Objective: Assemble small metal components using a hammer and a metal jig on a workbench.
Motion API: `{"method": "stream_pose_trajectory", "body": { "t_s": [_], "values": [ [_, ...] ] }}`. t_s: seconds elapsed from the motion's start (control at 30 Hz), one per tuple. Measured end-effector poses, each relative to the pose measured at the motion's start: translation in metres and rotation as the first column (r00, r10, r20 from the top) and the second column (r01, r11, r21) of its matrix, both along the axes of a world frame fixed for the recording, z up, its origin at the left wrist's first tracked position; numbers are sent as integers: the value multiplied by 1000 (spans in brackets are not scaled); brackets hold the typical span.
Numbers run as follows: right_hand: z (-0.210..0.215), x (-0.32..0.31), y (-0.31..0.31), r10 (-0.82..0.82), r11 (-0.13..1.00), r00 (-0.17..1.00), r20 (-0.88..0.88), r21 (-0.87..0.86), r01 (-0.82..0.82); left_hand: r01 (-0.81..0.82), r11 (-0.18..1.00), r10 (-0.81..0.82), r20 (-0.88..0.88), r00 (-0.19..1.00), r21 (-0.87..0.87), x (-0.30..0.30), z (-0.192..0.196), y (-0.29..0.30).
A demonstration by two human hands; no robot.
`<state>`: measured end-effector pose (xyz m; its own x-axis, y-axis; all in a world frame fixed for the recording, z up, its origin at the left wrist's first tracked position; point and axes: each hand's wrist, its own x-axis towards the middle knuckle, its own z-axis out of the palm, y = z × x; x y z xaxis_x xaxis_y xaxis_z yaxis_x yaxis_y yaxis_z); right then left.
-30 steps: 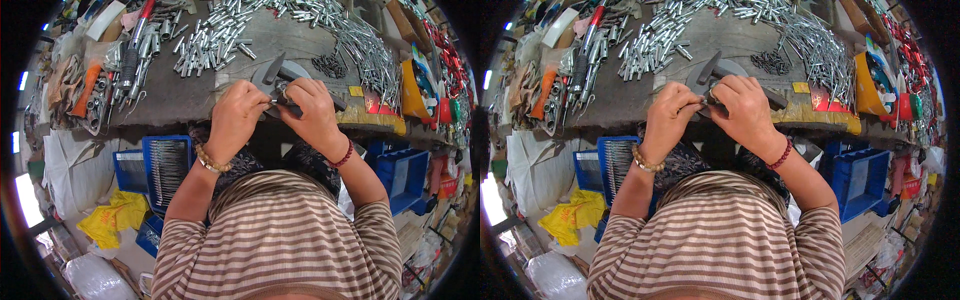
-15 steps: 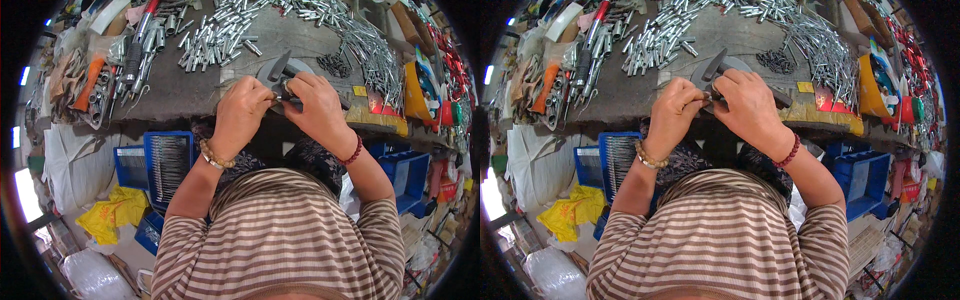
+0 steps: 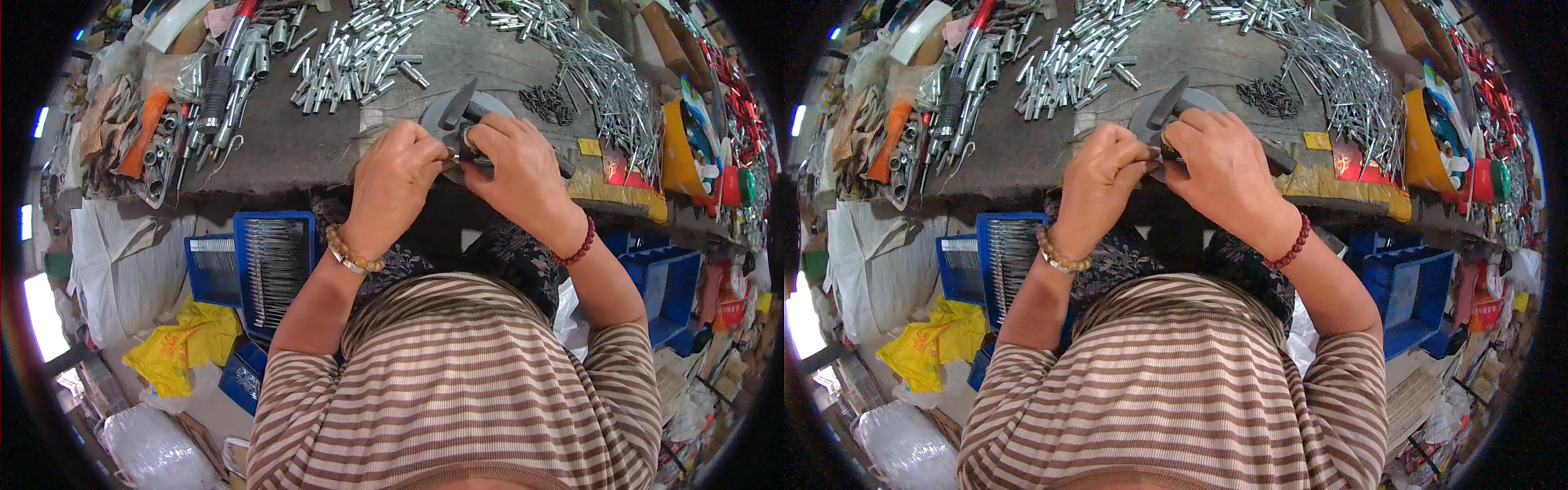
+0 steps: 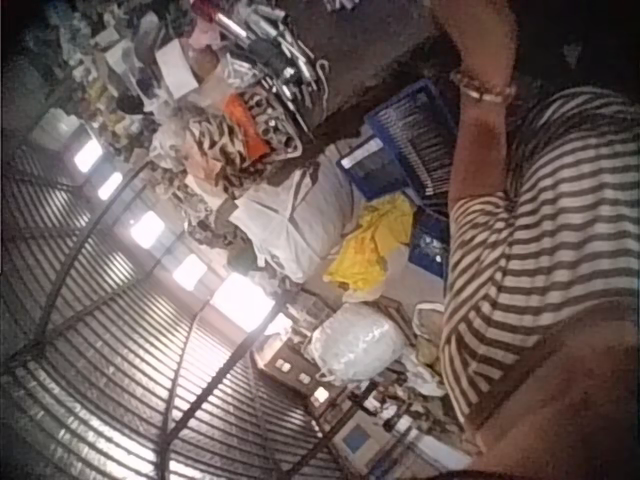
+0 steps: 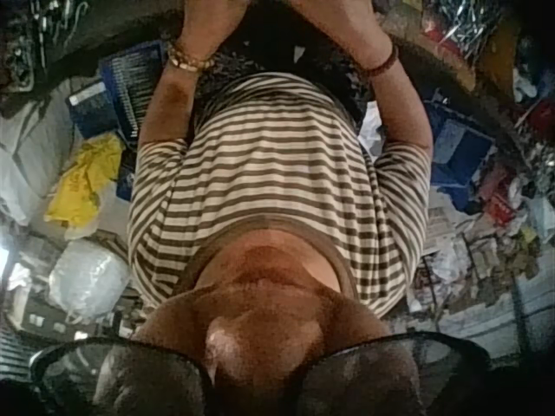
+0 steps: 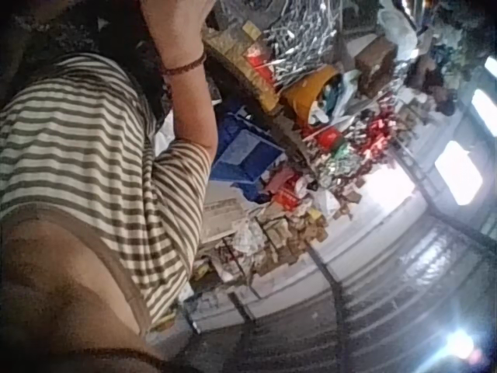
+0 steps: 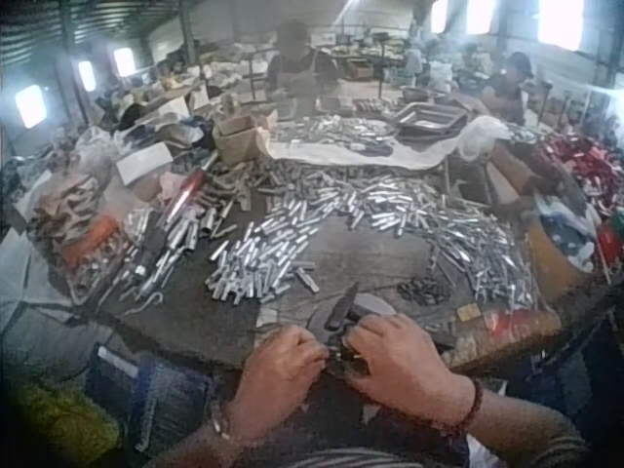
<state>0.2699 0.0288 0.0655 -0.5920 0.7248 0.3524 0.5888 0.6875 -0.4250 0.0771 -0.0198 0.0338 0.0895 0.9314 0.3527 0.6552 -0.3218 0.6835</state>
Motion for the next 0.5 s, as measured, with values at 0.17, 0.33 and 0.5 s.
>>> {"method": "stream_pose_trajectory", "body": {
  "t_s": [0.17,0.33,0.5],
  "values": [
    [9,8,-8,69,986,993,95,145,-83,-3,999,2,9,1000,47,0,-3,1],
    [12,32,-5,-80,981,992,94,182,62,12,1000,-11,32,999,-11,0,0,0],
    [-5,54,7,-188,981,973,131,68,180,31,999,-30,38,999,-27,0,3,1]
  ]
}}
